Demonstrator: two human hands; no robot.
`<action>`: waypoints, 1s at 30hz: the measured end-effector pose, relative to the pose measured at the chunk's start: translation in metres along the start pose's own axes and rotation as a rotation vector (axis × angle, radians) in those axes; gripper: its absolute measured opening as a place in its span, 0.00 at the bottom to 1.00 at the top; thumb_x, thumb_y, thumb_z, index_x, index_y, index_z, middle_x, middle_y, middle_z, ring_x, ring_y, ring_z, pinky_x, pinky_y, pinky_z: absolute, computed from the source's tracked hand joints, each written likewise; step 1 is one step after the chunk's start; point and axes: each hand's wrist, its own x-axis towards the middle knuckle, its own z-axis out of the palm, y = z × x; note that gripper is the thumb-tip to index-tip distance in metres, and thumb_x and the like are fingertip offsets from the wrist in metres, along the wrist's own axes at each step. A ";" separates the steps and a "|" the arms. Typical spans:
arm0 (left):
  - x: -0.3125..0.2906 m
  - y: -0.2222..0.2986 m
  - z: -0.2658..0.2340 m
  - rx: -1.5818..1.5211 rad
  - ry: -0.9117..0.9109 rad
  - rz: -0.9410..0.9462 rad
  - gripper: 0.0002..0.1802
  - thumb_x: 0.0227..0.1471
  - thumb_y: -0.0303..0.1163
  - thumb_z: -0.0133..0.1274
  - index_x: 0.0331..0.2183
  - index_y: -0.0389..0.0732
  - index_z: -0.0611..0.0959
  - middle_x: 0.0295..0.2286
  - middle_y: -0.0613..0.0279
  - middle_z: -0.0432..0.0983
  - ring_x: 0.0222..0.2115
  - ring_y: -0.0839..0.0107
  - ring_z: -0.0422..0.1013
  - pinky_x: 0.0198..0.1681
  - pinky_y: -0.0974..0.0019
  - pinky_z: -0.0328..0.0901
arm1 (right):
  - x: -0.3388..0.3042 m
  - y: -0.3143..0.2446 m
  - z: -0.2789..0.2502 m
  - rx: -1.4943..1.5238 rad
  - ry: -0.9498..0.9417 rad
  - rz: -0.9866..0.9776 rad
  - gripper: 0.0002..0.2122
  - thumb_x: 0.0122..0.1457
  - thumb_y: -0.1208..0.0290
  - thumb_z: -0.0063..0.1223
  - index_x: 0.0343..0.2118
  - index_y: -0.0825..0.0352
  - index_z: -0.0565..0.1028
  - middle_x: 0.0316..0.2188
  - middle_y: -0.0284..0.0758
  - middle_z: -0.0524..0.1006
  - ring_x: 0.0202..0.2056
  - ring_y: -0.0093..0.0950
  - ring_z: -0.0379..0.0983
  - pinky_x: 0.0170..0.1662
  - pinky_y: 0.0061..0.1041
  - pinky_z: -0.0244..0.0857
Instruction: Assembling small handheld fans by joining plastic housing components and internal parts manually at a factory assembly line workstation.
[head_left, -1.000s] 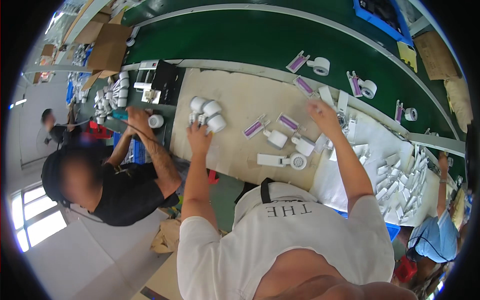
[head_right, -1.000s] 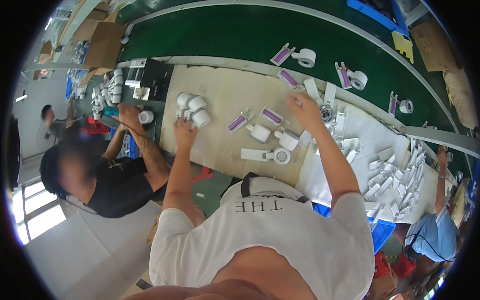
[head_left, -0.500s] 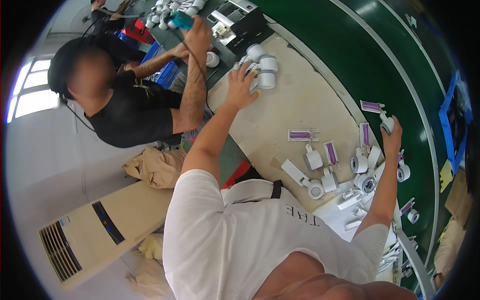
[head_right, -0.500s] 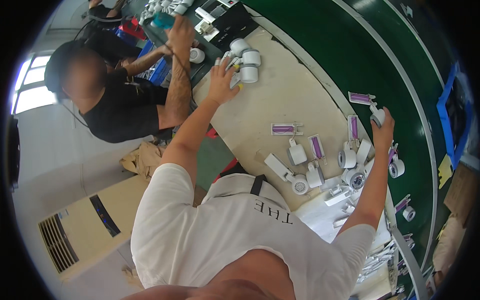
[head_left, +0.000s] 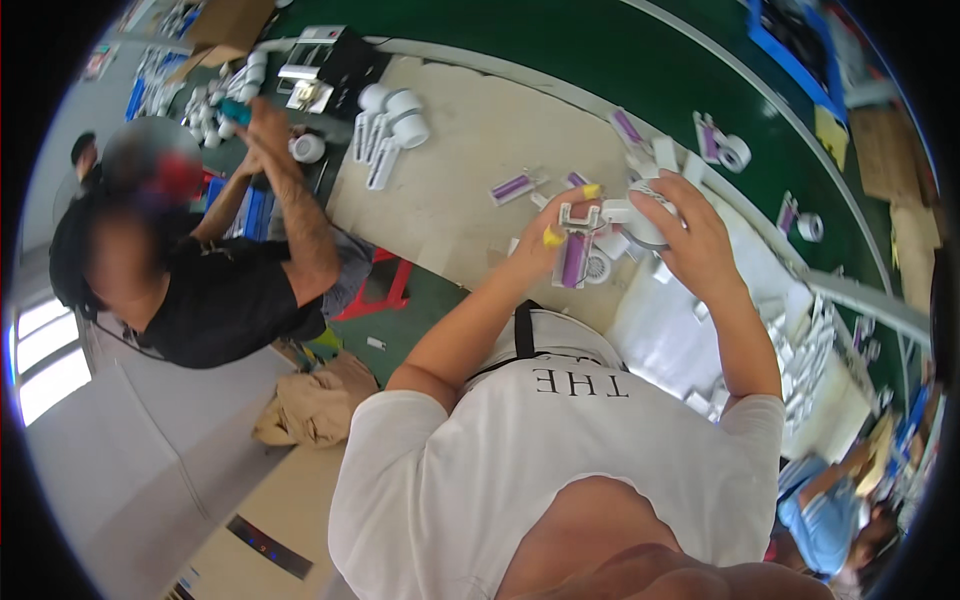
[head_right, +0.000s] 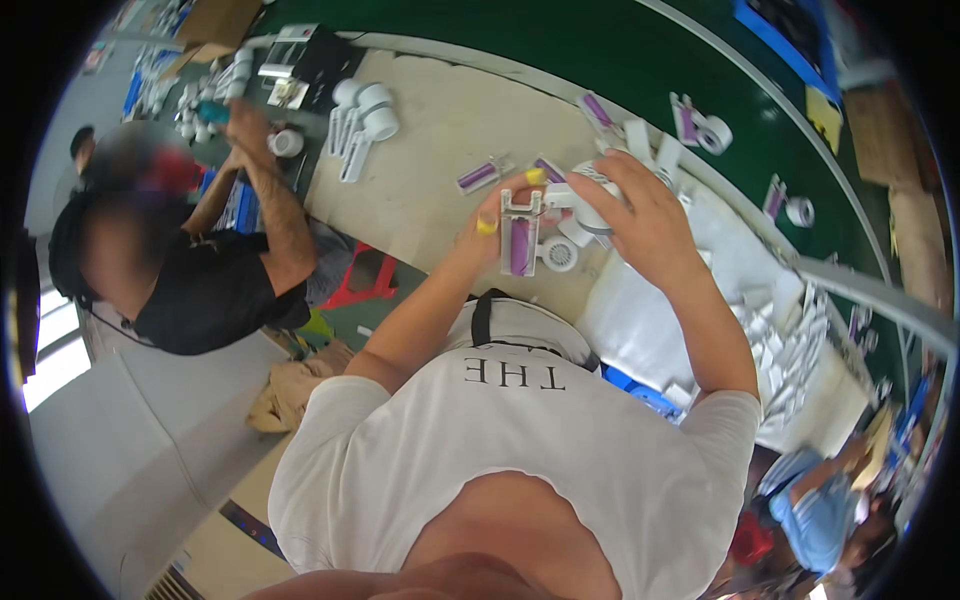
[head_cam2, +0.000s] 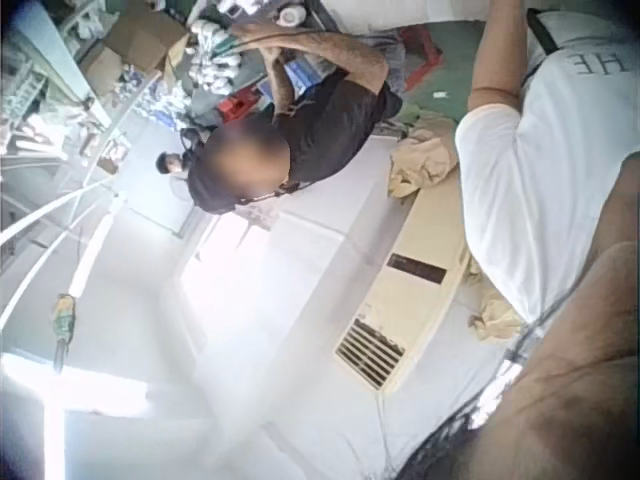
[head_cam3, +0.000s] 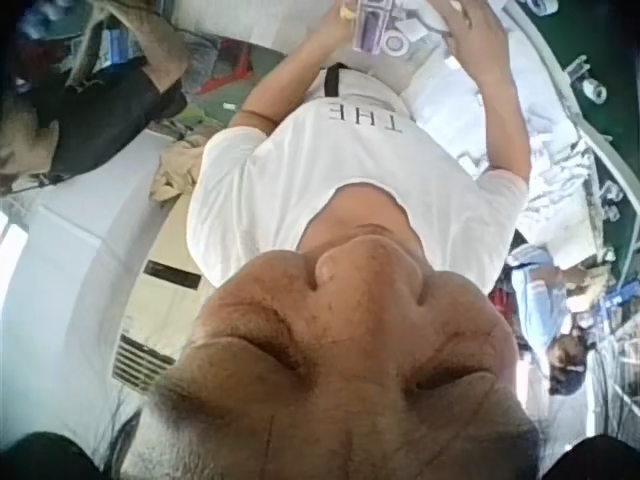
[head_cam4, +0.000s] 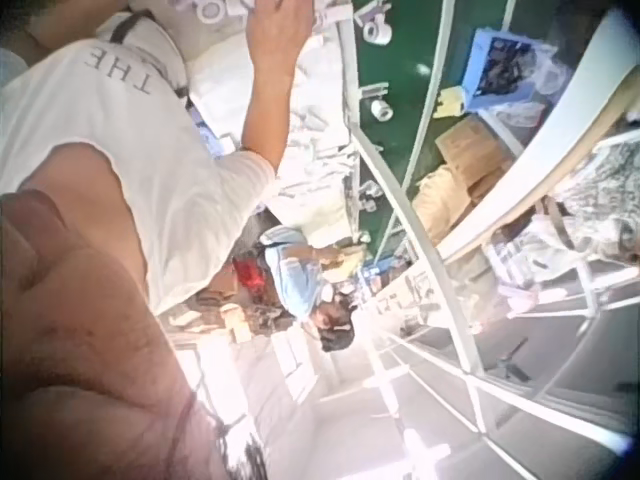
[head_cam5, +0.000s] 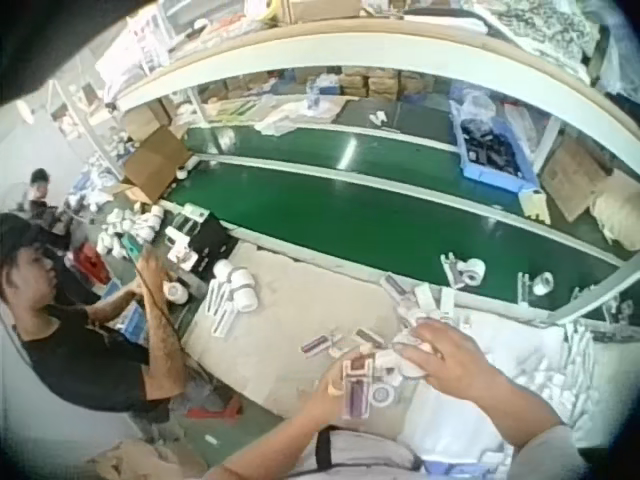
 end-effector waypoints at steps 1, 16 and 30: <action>-0.010 -0.004 0.015 -0.069 0.014 0.043 0.34 0.50 0.55 0.40 0.49 0.39 0.63 0.44 0.52 0.64 0.44 0.62 0.64 0.45 0.59 0.63 | -0.011 -0.006 -0.004 -0.017 0.009 0.028 0.32 0.28 0.86 0.53 0.44 0.56 0.69 0.40 0.37 0.68 0.45 0.36 0.64 0.43 0.30 0.63; -0.031 0.041 0.094 -0.386 0.192 -0.702 0.17 0.49 0.36 0.42 0.38 0.34 0.69 0.29 0.50 0.72 0.26 0.60 0.72 0.26 0.62 0.70 | -0.129 -0.068 0.047 1.001 0.488 0.504 0.39 0.34 0.76 0.62 0.52 0.61 0.54 0.53 0.41 0.55 0.42 0.38 0.67 0.39 0.31 0.66; -0.036 0.047 0.113 0.683 -0.220 -0.550 0.16 0.41 0.26 0.48 0.36 0.35 0.69 0.27 0.60 0.69 0.20 0.76 0.68 0.21 0.73 0.65 | -0.150 -0.041 -0.022 -0.123 0.436 0.130 0.23 0.29 0.85 0.55 0.36 0.62 0.69 0.40 0.33 0.71 0.44 0.32 0.67 0.48 0.33 0.60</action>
